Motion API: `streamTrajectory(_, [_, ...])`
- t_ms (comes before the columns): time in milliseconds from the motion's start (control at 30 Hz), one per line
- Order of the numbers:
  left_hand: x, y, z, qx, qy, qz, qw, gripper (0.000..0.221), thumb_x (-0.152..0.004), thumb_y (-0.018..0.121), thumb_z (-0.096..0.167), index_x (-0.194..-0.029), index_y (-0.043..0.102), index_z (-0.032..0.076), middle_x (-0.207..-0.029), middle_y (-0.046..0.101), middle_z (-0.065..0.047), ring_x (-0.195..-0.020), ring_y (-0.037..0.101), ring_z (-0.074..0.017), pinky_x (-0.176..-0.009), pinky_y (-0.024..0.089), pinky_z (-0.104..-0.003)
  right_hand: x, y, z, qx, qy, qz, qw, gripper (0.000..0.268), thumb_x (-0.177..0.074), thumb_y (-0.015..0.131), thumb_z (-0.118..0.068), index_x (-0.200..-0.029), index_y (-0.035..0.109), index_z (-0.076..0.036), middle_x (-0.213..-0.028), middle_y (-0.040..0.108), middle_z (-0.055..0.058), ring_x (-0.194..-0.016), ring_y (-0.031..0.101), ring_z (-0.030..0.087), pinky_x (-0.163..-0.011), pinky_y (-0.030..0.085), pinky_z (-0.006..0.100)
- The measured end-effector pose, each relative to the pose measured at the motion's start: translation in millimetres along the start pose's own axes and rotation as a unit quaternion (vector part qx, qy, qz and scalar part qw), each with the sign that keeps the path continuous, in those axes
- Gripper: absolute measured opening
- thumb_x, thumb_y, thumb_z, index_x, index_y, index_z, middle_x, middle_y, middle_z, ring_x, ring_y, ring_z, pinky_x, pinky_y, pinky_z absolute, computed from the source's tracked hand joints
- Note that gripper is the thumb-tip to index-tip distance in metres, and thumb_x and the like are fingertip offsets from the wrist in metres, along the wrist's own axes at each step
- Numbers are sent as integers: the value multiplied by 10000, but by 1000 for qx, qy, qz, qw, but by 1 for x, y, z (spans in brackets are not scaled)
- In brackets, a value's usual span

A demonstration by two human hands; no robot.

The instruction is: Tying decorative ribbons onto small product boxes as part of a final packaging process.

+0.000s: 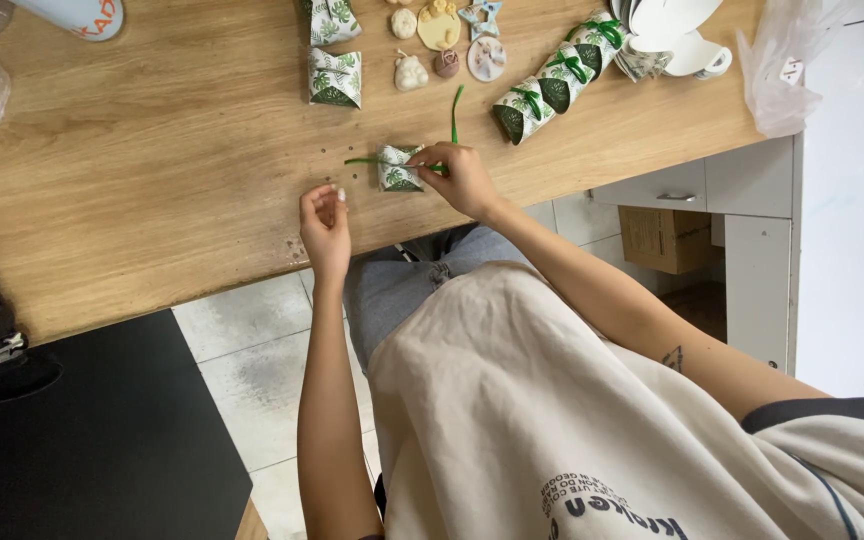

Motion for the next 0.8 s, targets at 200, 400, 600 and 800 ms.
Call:
streamTrajectory(200, [20, 26, 20, 50, -29, -116, 992, 935, -877, 845, 340, -1557, 257, 80, -1412, 495, -148, -1212, 553, -238, -970, 553, -354, -5, -28, -28, -15, -1, -60, 998, 184, -894, 755, -42, -1074, 784, -67, -954, 766, 102, -771, 697, 168, -700, 551, 314])
streamTrajectory(400, [37, 64, 99, 222, 79, -284, 929, 1224, -862, 894, 356, -1679, 18, 103, -1692, 204, -200, -1556, 290, -299, -1251, 344, -448, -1, -67, -61, -152, 53, -143, 977, 175, -950, 717, -48, -1111, 753, 7, -949, 781, 63, -848, 711, 91, -759, 567, 251])
streamTrajectory(600, [48, 60, 193, 372, 49, -317, 871, 828, -1046, 640, 421, -1698, 240, 104, -1744, 290, -120, -1583, 337, -214, -1291, 334, -377, 1, -109, -84, -227, 84, -163, 956, 189, -980, 717, -68, -1139, 747, 28, -975, 777, 66, -897, 718, 92, -830, 582, 233])
streamTrajectory(800, [52, 59, 218, 344, 77, -244, 903, 345, -1115, 564, 229, -1400, 602, 38, -1534, 561, -93, -1365, 585, -167, -1161, 485, -324, 12, -127, -105, -249, 101, -162, 950, 177, -974, 717, -60, -1118, 747, 38, -956, 773, 59, -879, 715, 91, -823, 576, 235])
Point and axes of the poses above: each hand's wrist, its own x-axis away from the middle knuckle, its own y-axis out of the palm, z = x × y, the point moved 7 cm from there along -x, towards the middle knuckle
